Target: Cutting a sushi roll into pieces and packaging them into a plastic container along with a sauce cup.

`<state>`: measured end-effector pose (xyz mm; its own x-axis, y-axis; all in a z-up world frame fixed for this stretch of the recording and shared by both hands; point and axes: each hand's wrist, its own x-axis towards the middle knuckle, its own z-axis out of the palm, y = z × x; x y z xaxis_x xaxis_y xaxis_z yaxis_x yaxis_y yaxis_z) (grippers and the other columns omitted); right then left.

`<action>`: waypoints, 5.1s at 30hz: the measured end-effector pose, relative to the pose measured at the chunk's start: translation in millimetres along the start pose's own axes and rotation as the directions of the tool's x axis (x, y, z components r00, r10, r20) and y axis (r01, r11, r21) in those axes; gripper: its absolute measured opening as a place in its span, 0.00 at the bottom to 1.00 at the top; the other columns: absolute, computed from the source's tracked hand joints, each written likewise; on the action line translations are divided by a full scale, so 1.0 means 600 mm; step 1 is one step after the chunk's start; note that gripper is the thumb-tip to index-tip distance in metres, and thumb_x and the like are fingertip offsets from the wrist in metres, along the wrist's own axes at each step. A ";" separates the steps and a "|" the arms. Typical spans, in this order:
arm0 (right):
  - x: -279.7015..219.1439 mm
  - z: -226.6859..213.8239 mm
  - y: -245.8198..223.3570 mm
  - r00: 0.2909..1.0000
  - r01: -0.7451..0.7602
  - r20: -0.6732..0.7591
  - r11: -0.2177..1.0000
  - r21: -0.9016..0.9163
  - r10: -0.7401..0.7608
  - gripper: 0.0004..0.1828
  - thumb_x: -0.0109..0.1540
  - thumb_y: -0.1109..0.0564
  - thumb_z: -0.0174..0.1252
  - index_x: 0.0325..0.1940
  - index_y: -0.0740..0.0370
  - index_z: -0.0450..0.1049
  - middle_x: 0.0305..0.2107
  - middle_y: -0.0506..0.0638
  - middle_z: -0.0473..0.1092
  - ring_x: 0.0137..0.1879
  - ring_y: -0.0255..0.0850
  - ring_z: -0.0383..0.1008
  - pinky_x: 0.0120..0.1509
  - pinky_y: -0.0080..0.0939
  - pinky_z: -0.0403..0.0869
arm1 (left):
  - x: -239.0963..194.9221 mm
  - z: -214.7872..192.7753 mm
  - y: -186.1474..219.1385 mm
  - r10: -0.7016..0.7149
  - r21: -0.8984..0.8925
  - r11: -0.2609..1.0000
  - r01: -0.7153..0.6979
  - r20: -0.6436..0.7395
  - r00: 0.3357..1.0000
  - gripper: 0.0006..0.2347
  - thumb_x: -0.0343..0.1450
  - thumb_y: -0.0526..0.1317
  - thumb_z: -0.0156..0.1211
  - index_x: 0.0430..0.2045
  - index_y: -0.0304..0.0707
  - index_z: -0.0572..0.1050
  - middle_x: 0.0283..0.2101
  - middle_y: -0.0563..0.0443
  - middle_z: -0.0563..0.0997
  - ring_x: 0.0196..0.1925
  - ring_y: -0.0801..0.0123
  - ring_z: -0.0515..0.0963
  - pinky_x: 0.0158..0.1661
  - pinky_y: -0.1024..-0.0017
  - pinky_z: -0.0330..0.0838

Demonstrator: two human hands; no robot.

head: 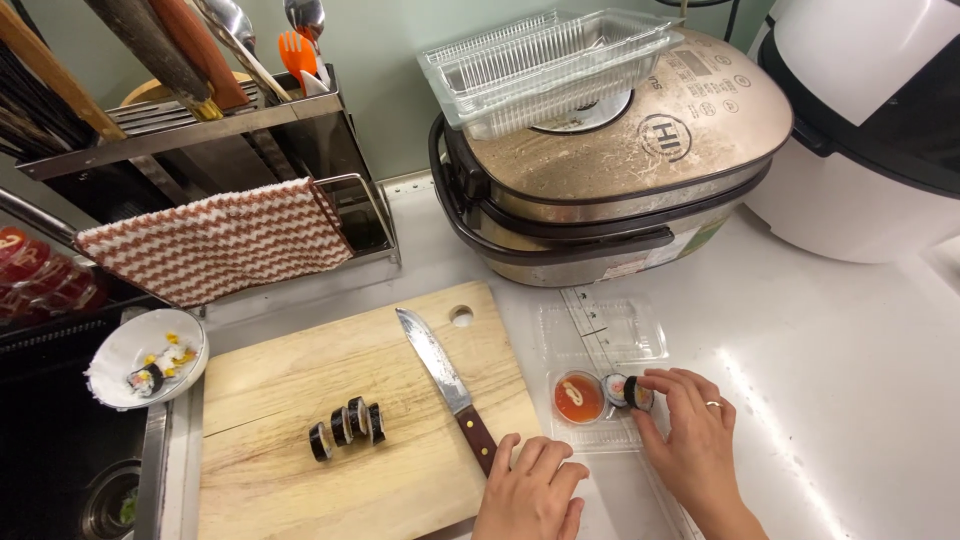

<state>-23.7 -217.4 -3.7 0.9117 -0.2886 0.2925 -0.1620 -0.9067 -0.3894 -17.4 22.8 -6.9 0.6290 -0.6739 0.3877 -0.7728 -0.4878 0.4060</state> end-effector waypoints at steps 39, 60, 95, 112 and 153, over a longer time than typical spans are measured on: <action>0.099 -0.036 -0.083 0.931 0.158 0.348 0.981 -0.113 -0.110 0.31 0.53 0.48 0.58 0.61 0.30 0.71 0.61 0.27 0.69 0.69 0.37 0.63 0.74 0.56 0.56 | -0.204 -0.258 -0.206 -0.682 0.044 0.666 0.745 -0.370 0.631 0.35 0.59 0.40 0.64 0.65 0.44 0.62 0.60 0.49 0.72 0.62 0.54 0.70 0.56 0.54 0.66; 0.047 0.007 -0.073 0.940 0.249 0.233 0.968 0.032 -0.250 0.28 0.58 0.33 0.57 0.63 0.33 0.72 0.62 0.36 0.67 0.69 0.39 0.63 0.66 0.51 0.60 | -0.169 -0.262 -0.207 -0.783 -0.083 0.621 0.779 -0.109 0.613 0.29 0.69 0.40 0.59 0.67 0.48 0.59 0.56 0.56 0.76 0.62 0.66 0.74 0.61 0.59 0.68; 0.030 -0.040 0.043 0.980 -0.083 0.189 0.985 0.150 0.054 0.34 0.52 0.45 0.71 0.61 0.48 0.72 0.55 0.45 0.71 0.64 0.45 0.68 0.65 0.49 0.69 | 0.247 -0.006 0.019 -0.110 -0.357 0.914 0.194 0.242 0.964 0.28 0.65 0.28 0.59 0.62 0.42 0.63 0.51 0.44 0.66 0.56 0.49 0.68 0.49 0.52 0.68; 0.036 -0.005 0.041 0.960 -0.239 0.162 0.970 0.055 0.227 0.10 0.59 0.52 0.58 0.44 0.49 0.75 0.37 0.38 0.80 0.49 0.42 0.74 0.46 0.46 0.73 | 0.253 0.018 0.009 0.005 -0.299 0.953 0.044 0.160 0.987 0.32 0.62 0.25 0.60 0.64 0.35 0.58 0.48 0.41 0.68 0.49 0.48 0.70 0.51 0.57 0.66; 0.067 -0.026 0.026 0.920 -0.173 0.334 0.977 -0.123 0.205 0.21 0.60 0.43 0.57 0.58 0.39 0.68 0.51 0.37 0.66 0.40 0.42 0.75 0.32 0.49 0.74 | 0.251 0.023 0.003 -0.007 -0.392 0.918 0.063 0.143 0.990 0.35 0.63 0.20 0.48 0.68 0.42 0.53 0.53 0.39 0.62 0.51 0.47 0.68 0.50 0.54 0.69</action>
<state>4.6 -248.0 15.7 0.9318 -0.3481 -0.1025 -0.3622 -0.8742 -0.3235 75.1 -87.4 40.6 0.6157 -0.7429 0.2626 -0.6364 -0.2723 0.7217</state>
